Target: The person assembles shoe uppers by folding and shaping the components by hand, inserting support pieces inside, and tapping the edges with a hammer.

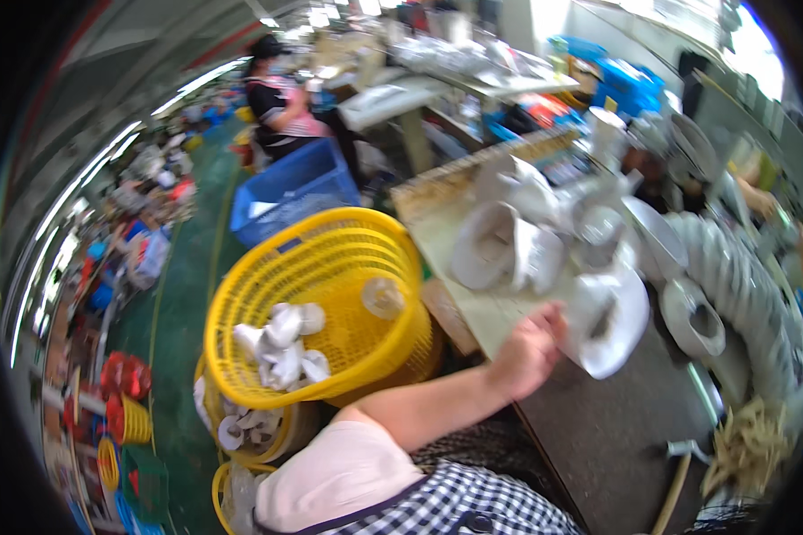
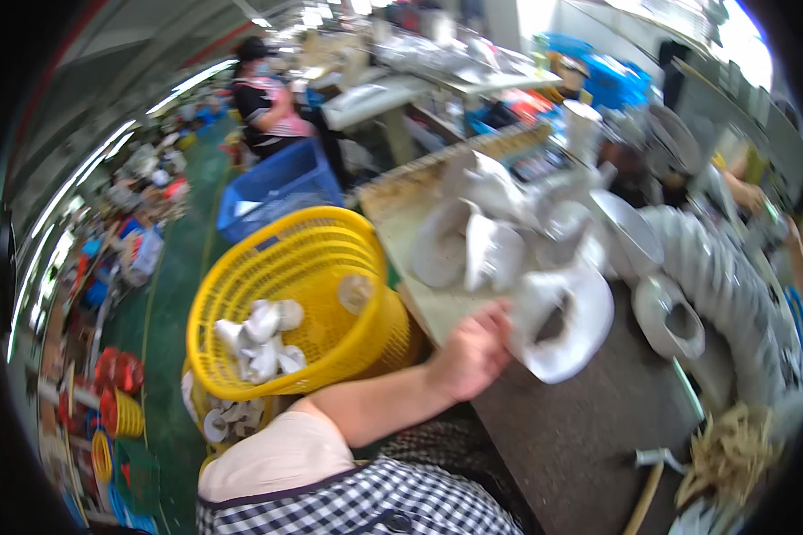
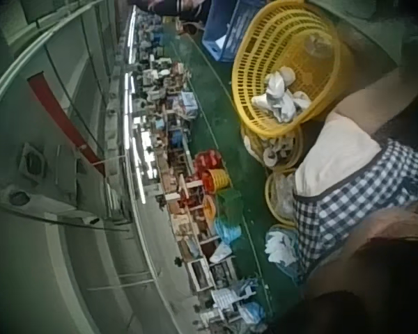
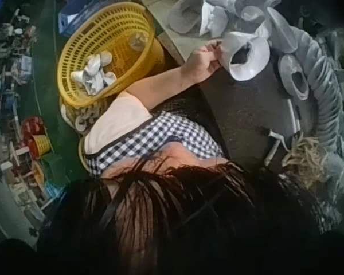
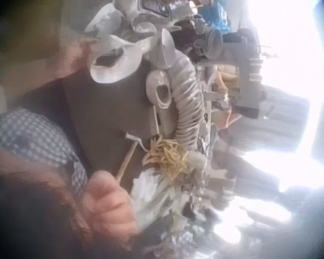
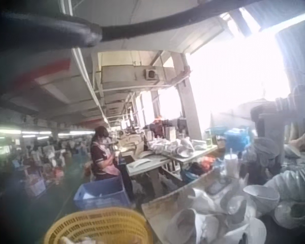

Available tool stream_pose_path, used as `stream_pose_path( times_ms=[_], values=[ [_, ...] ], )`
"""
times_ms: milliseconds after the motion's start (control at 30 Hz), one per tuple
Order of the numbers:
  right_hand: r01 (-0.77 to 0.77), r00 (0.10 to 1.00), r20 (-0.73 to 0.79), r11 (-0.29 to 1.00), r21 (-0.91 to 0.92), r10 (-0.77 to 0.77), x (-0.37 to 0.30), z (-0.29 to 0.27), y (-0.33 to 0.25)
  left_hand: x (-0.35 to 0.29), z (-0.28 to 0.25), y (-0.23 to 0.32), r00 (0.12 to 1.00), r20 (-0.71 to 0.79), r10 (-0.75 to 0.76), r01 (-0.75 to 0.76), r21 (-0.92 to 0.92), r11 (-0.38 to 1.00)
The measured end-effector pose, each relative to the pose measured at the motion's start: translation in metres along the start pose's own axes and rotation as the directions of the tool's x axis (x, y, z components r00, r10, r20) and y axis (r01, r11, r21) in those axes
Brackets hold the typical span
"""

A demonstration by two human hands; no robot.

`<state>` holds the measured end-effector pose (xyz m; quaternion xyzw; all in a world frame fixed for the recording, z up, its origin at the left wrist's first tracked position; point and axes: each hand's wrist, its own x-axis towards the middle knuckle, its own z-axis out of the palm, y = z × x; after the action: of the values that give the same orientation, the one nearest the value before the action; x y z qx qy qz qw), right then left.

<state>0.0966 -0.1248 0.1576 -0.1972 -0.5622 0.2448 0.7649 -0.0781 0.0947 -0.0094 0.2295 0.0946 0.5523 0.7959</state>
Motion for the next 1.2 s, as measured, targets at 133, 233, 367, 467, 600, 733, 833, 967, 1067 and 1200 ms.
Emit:
stream_pose_path(
  times_ms=[133, 233, 367, 467, 600, 733, 833, 967, 1067, 1200],
  values=[
    [0.423, 0.906, -0.029, 0.903, 0.079, -0.422, 0.024, 0.007, 0.033, 0.004, 0.017, 0.035, 0.998, -0.051, -0.020, 0.020, -0.009, 1.000],
    [0.310, 0.887, -0.286, 0.927, -0.211, -0.362, 0.026, -0.014, 0.075, 0.014, 0.026, 0.036, 0.985, -0.093, -0.144, 0.148, 0.041, 0.988],
    [0.232, 0.893, 0.395, 0.531, -0.815, 0.217, 0.034, -0.040, 0.135, 0.009, 0.035, 0.045, 0.971, -0.054, -0.233, 0.239, 0.175, 0.955],
    [0.699, 0.547, 0.710, 0.225, -0.679, 0.443, 0.043, -0.041, 0.150, 0.017, 0.054, 0.025, 0.951, -0.025, -0.307, 0.295, 0.362, 0.884],
    [0.802, 0.530, 0.594, -0.130, -0.583, 0.605, 0.033, -0.048, 0.181, 0.028, 0.062, 0.001, 0.922, -0.025, -0.388, 0.360, 0.428, 0.829],
    [0.817, 0.519, 0.409, -0.295, -0.496, 0.750, 0.019, -0.026, 0.202, 0.028, 0.065, 0.006, 0.864, -0.058, -0.500, 0.472, 0.436, 0.766],
    [0.835, 0.499, 0.423, -0.288, -0.470, 0.757, 0.017, -0.057, 0.202, 0.035, 0.066, -0.012, 0.787, -0.121, -0.604, 0.604, 0.351, 0.716],
    [0.647, 0.523, 0.581, 0.154, -0.747, 0.623, 0.031, -0.082, 0.179, 0.046, 0.055, -0.017, 0.808, -0.041, -0.588, 0.581, 0.225, 0.783],
    [0.496, 0.556, 0.596, 0.344, -0.797, 0.579, 0.030, -0.095, 0.165, 0.046, 0.053, -0.015, 0.856, -0.106, -0.507, 0.510, 0.341, 0.790],
    [0.429, 0.706, 0.474, 0.215, -0.877, 0.527, 0.008, -0.082, 0.182, 0.045, 0.068, -0.021, 0.845, -0.017, -0.535, 0.494, 0.411, 0.767]
  ],
)
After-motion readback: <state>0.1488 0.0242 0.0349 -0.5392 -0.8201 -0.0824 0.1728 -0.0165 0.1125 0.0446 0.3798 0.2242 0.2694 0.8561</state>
